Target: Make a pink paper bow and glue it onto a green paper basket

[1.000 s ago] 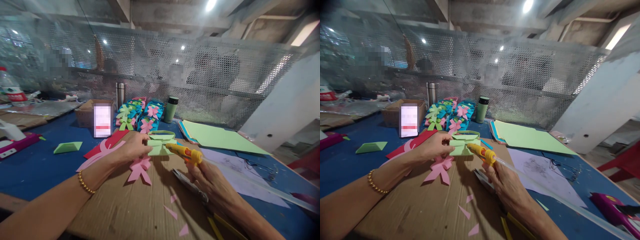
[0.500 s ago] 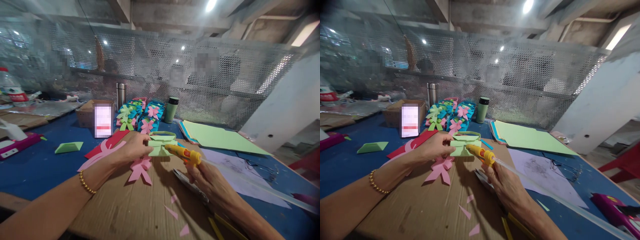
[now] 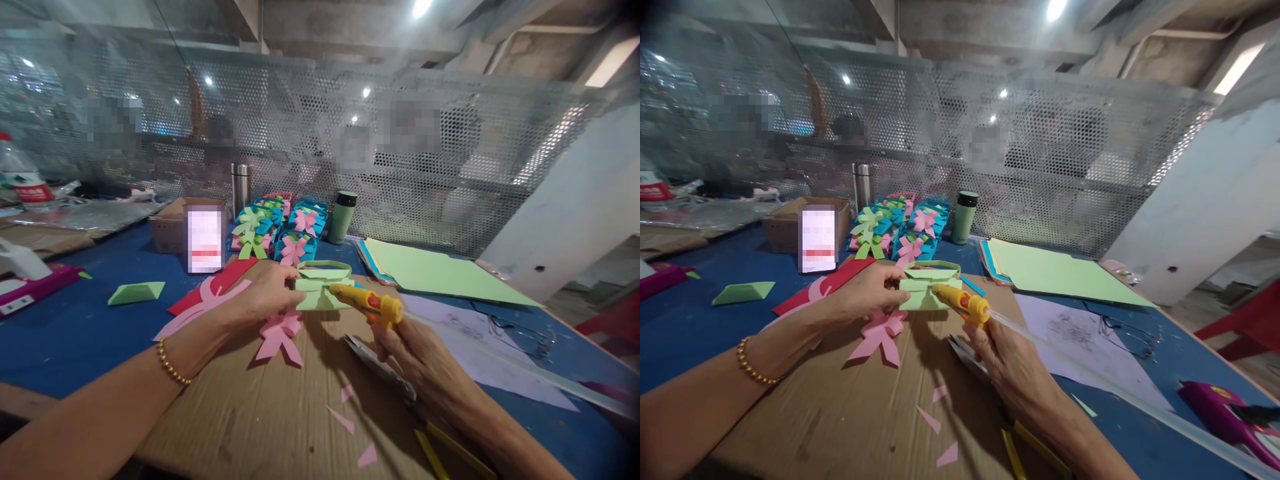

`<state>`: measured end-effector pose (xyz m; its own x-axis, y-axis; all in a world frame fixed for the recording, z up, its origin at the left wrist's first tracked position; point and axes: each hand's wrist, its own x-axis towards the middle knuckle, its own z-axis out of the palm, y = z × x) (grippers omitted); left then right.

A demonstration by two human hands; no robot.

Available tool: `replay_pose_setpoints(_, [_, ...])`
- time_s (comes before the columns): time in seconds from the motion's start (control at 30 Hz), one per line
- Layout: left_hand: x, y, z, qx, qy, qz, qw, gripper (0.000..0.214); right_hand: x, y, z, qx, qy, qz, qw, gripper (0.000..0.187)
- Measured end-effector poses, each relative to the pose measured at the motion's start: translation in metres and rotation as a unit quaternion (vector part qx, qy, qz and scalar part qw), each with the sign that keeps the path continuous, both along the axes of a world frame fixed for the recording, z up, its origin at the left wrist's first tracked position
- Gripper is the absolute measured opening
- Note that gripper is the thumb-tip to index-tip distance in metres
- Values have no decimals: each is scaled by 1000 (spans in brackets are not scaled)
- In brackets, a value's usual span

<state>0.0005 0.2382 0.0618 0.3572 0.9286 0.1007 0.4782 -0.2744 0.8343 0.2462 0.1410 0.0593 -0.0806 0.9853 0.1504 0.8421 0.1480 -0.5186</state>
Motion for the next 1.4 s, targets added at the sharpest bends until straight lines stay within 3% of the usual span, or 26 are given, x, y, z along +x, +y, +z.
replay_pose_setpoints(0.3, [-1, 1, -1, -1, -6, 1, 1000, 7, 1, -4, 6, 14, 1, -5, 1000, 44])
replay_pose_setpoints(0.57, [0, -1, 0, 6, -2, -2, 1000, 3, 6, 1, -10, 23, 8, -4, 1000, 47])
replay_pose_setpoints(0.73, [-6, 5, -7, 25, 1, 1, 1000, 7, 14, -3, 0, 66, 10, 28, 997, 50])
replay_pose_setpoints(0.83, [-12, 11, -11, 52, 10, 5, 999, 8, 39, -7, 7, 107, 5, 26, 994, 50])
replay_pose_setpoints(0.97, [-15, 18, -12, 83, 20, 16, 996, 8, 97, -12, 6, 173, -12, -37, 984, 41])
replay_pose_setpoints(1.03, [-15, 20, -11, 105, 23, 29, 994, 7, 127, -13, 0, 136, -78, -24, 987, 41])
replay_pose_setpoints(1.13, [-16, 23, -6, 144, 29, 49, 988, 3, 166, -10, -17, 113, -157, -57, 979, 34])
replay_pose_setpoints(1.23, [-19, 26, 1, 172, 41, 74, 981, 4, 190, -8, -25, 69, -181, -36, 980, 28])
replay_pose_setpoints(1.33, [-24, 30, 6, 191, 59, 98, 975, 6, 179, -10, -9, 97, -221, -67, 968, 35])
replay_pose_setpoints(1.4, [-27, 33, 8, 199, 70, 106, 972, 8, 140, -14, 12, 156, -230, -75, 958, 30])
